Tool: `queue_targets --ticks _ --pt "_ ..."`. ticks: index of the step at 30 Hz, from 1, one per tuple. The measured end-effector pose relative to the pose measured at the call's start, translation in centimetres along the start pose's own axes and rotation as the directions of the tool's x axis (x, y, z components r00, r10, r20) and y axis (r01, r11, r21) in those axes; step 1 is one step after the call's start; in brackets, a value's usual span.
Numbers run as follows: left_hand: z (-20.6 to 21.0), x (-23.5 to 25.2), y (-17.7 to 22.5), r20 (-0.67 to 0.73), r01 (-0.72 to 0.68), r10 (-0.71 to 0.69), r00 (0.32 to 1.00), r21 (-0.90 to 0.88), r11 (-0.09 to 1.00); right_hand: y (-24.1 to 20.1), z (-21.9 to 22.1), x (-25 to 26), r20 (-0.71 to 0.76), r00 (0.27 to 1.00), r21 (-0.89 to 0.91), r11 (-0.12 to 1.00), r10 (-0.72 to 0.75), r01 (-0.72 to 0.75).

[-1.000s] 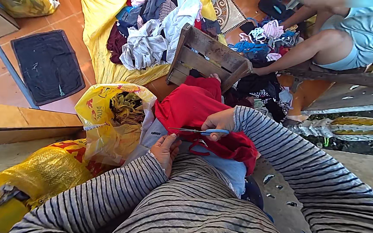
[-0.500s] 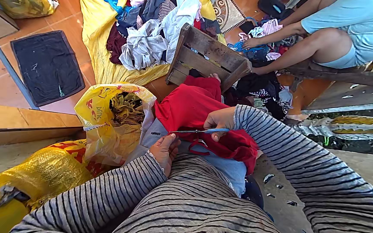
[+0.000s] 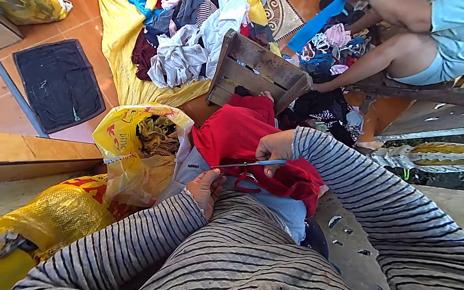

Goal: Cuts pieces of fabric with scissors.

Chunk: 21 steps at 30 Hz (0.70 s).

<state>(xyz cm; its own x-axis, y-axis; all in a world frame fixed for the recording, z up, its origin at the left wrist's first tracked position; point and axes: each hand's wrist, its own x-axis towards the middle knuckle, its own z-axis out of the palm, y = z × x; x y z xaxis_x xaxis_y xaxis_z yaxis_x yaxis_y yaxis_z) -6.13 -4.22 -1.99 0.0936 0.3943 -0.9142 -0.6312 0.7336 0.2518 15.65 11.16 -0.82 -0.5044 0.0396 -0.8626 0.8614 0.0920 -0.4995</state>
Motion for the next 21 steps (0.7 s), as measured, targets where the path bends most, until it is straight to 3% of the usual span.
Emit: queue_targets --ticks 4,7,10,13,15,18,21 --pt "-0.8 0.7 0.2 -0.019 -0.08 0.08 0.997 0.0 0.997 2.1 0.5 -1.4 -0.025 0.983 0.062 0.981 -0.184 0.185" --pt "-1.8 1.6 0.8 -0.038 -0.143 0.143 0.989 -0.014 0.99 3.2 2.4 -2.0 -0.261 0.922 0.201 0.918 -0.287 0.343" --pt "-2.7 2.5 1.9 -0.016 -0.167 0.172 0.985 0.169 0.971 3.4 5.7 -1.0 -0.522 0.816 0.238 0.877 -0.246 0.417" --pt "-4.1 3.5 3.2 0.076 -0.256 0.247 0.966 0.412 0.874 3.2 8.5 0.2 -0.643 0.752 0.239 0.893 -0.149 0.381" --pt "-4.8 4.3 3.6 0.185 -0.378 0.333 0.925 0.562 0.736 3.1 10.0 0.8 -0.643 0.747 0.266 0.865 -0.17 0.426" --pt "-5.3 4.9 4.6 0.327 -0.467 0.375 0.868 0.794 0.39 2.7 11.8 1.5 -0.651 0.741 0.289 0.851 -0.162 0.439" --pt "-5.5 4.9 4.9 0.428 -0.518 0.422 0.799 0.846 0.122 2.5 12.7 1.8 -0.713 0.689 0.275 0.85 -0.133 0.449"
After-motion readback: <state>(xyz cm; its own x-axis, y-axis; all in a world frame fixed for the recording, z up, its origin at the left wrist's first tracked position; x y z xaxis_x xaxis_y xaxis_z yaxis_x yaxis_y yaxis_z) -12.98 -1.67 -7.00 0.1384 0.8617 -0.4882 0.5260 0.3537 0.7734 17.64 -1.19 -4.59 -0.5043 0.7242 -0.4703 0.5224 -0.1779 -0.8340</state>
